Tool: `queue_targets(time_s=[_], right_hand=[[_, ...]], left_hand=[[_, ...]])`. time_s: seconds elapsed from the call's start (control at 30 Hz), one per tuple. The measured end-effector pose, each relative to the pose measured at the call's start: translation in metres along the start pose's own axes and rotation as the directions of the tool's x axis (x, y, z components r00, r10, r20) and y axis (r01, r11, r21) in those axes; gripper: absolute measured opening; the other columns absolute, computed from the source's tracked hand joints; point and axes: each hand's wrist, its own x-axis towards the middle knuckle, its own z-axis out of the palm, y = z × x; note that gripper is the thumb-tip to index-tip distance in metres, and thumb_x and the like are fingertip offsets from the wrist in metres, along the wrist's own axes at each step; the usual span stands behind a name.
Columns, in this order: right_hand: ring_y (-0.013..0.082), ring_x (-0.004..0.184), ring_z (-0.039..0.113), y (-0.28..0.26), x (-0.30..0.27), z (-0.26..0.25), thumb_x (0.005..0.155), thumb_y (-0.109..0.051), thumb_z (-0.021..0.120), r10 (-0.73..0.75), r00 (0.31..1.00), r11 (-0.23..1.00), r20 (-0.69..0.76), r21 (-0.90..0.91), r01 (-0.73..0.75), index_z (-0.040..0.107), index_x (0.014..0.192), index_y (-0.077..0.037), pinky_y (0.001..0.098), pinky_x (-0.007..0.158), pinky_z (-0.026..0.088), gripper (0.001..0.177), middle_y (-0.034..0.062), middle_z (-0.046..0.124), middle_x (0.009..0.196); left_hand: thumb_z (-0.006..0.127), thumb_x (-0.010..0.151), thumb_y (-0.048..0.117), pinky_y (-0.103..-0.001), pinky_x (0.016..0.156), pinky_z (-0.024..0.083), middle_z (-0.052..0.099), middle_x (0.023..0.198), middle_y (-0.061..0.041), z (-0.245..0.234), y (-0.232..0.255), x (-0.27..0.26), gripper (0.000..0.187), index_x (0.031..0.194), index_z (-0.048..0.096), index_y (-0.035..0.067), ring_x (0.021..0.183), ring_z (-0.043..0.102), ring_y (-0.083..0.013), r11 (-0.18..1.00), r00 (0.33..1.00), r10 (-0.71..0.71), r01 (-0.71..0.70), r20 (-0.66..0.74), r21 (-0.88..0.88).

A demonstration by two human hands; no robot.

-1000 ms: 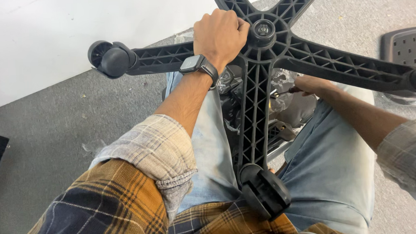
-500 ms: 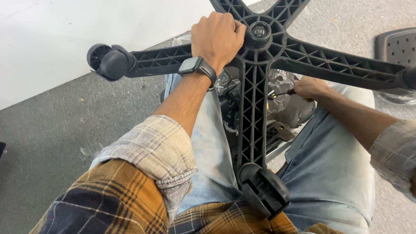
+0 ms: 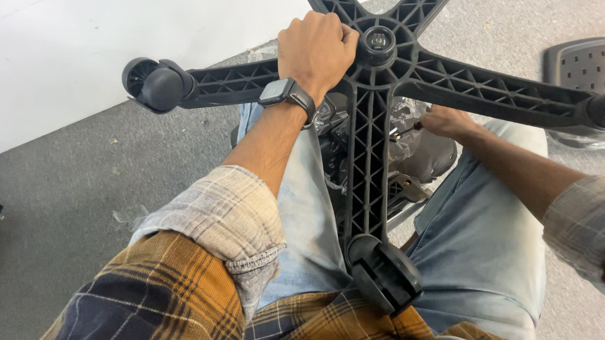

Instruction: The person assembles the base of an office chair by attaching the five-star base to the central gas lift mechanism. They use a screwdriver to tighten the bolts securing the base to the lift, ensuring the connection is firm.

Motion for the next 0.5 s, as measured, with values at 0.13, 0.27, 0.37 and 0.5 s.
queue_targets(time_s=[0.13,0.27,0.37,0.5], right_hand=[[0.0264,0.067,0.058,0.016,0.006,-0.002,0.103,-0.023,0.055,0.177,0.949,0.969,0.260,0.126,-0.215,0.073,0.098,0.007,0.0412,0.060,0.048,0.035,0.0197,0.063,0.080],[0.0239,0.065,0.066,-0.003,-0.004,-0.005,0.097,-0.015,0.058,-0.032,0.957,0.925,0.289,-0.354,0.138,0.072,0.103,0.000,0.0424,0.056,0.052,0.021,0.0170,0.071,0.082],[0.0275,0.069,0.066,-0.022,-0.018,-0.004,0.097,-0.009,0.058,-0.014,0.996,0.970,0.089,-0.240,0.035,0.071,0.102,0.004,0.0441,0.055,0.053,0.019,0.0177,0.069,0.084],[0.0297,0.072,0.065,-0.030,-0.026,-0.005,0.089,0.000,0.058,-0.437,0.898,0.880,-0.039,-0.226,0.418,0.071,0.095,-0.001,0.0460,0.058,0.051,0.014,0.0150,0.069,0.088]], left_hand=[[0.064,0.088,0.026,-0.040,0.040,0.047,0.061,0.050,-0.013,0.001,0.000,0.000,0.039,0.056,0.067,0.005,0.041,0.061,-0.0280,1.000,1.000,0.007,-0.007,-0.006,0.004],[0.064,0.087,0.026,-0.041,0.040,0.047,0.062,0.051,-0.013,0.004,0.000,0.000,0.039,0.055,0.067,0.004,0.042,0.062,-0.0290,1.000,1.000,0.003,-0.002,-0.015,0.010],[0.065,0.086,0.026,-0.042,0.041,0.049,0.063,0.053,-0.014,0.004,0.000,-0.001,0.037,0.057,0.068,0.005,0.045,0.064,-0.0309,0.999,0.998,0.022,-0.020,-0.055,0.037],[0.064,0.087,0.026,-0.043,0.043,0.050,0.065,0.056,-0.014,0.003,-0.001,0.000,0.036,0.059,0.069,0.004,0.048,0.065,-0.0319,1.000,0.999,0.014,-0.014,-0.049,0.015]])
